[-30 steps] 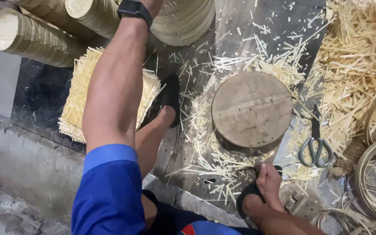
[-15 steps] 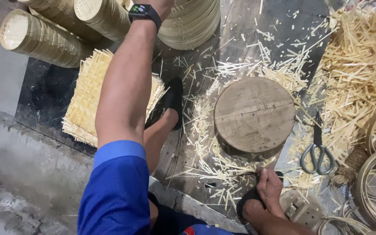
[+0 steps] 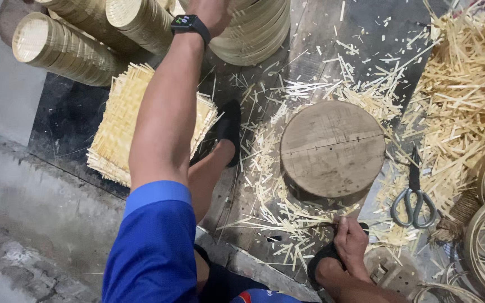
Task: The person places a woven mat onto a wooden mold, secures it with a circular frame, and uses shears to trim the excess material around the edge. The person then removes the frame and places the finished circular mat onto a stack.
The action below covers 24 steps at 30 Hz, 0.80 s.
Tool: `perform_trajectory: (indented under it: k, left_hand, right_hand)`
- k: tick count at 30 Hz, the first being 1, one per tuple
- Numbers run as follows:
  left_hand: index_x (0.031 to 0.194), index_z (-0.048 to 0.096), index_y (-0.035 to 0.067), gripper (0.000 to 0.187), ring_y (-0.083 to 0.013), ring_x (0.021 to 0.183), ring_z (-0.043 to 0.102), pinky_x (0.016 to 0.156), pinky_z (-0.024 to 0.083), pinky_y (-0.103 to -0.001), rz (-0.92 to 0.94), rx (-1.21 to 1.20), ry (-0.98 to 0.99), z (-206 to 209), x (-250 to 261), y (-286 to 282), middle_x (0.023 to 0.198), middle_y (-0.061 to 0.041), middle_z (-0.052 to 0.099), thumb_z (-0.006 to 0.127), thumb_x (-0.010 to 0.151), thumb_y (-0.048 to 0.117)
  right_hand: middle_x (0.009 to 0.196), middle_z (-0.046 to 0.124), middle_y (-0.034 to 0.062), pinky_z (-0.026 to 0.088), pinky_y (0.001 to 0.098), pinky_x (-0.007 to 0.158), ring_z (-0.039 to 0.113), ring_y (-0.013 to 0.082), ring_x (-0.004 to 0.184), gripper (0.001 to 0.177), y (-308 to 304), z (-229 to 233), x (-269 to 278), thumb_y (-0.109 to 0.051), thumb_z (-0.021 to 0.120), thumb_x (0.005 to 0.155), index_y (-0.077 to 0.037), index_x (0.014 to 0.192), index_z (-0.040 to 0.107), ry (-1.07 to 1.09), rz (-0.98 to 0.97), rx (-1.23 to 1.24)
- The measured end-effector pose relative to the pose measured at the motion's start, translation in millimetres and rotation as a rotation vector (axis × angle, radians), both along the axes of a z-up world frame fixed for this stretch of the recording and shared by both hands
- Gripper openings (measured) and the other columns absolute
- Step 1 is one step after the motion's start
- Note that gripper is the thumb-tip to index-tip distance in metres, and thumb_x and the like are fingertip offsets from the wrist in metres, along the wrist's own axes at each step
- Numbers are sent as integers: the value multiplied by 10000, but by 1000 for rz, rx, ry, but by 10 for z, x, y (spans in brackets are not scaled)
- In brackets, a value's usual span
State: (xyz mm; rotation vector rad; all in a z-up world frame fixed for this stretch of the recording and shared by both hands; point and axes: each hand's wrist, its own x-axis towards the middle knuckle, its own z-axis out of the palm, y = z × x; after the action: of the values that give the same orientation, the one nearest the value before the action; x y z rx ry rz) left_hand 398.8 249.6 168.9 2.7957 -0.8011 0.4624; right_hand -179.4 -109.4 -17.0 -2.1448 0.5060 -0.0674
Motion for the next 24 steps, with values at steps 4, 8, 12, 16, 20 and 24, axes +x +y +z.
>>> perform_trajectory:
  k: [4, 8, 12, 16, 20, 24]
  left_hand:
    - [1035, 737, 32, 170, -402, 796, 690, 674, 538, -499, 52, 123, 16, 349, -604, 251, 875, -227, 708, 679, 881, 74]
    - [1487, 468, 17, 642, -424, 1196, 587, 1000, 493, -534, 8, 72, 6, 84, -1927, 773, 1339, -257, 596, 746, 919, 128]
    - [1489, 273, -92, 1183, -481, 1430, 298, 1149, 301, -533, 523, 398, 621, -745, -3134, 1212, 1538, -321, 325, 823, 722, 621]
    - [1472, 371, -92, 994, -555, 1430, 298, 1166, 287, -530, 605, 273, 467, -1394, -3523, 1603, 1544, -377, 337, 792, 771, 473]
    - [1294, 579, -5, 545, -489, 1241, 530, 1069, 445, -509, 473, 262, 445, -1406, -3516, 1871, 1335, -306, 561, 719, 931, 378]
    - [1072, 695, 99, 121, -343, 984, 696, 840, 564, -454, 474, 126, 187, -988, -3614, 1955, 1041, -141, 728, 668, 1017, 204]
  right_hand:
    - [839, 674, 154, 532, 410, 740, 680, 331, 768, 253, -32, -64, -45, -231, 551, 1076, -69, 974, 717, 20, -6, -32]
    - [866, 680, 166, 527, 416, 742, 672, 346, 792, 253, -21, -107, -39, -237, 561, 1082, -76, 972, 722, 15, 25, -84]
    - [850, 675, 161, 527, 405, 727, 677, 317, 771, 235, -35, -60, -55, -231, 554, 1071, -81, 999, 721, -31, 47, -48]
    - [823, 681, 153, 527, 400, 723, 674, 302, 741, 230, 20, 0, -44, -226, 561, 1073, -85, 1005, 729, -21, 30, -38]
    - [825, 677, 158, 519, 404, 716, 662, 305, 734, 233, -1, -40, -66, -218, 567, 1089, -78, 1002, 733, -14, 37, -81]
    - [825, 670, 163, 513, 408, 713, 654, 305, 728, 241, -30, -95, -99, -212, 561, 1097, -73, 992, 727, -62, 69, -70]
